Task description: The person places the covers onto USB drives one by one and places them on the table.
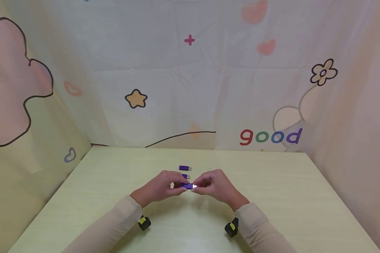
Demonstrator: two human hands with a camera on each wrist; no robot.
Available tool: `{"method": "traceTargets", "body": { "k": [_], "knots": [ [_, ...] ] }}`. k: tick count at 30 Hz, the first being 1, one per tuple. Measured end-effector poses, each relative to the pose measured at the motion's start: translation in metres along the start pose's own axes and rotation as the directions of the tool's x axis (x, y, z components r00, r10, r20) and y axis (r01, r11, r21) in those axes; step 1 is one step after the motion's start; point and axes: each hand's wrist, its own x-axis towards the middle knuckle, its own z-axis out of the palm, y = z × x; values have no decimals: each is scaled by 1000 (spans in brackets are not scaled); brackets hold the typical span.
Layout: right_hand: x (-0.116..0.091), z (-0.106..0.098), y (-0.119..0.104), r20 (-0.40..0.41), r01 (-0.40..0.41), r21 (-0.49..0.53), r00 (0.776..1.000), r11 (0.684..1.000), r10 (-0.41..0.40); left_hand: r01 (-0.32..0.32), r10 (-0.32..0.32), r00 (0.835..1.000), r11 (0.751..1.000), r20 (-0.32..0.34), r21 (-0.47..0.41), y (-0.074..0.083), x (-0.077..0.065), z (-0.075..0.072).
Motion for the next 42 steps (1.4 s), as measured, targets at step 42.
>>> {"method": "traceTargets", "body": {
  "k": [42],
  "knots": [
    [11, 18, 11, 126, -41, -412, 987, 910, 101, 252, -300, 943, 928, 146, 275, -14, 16, 38]
  ]
}}
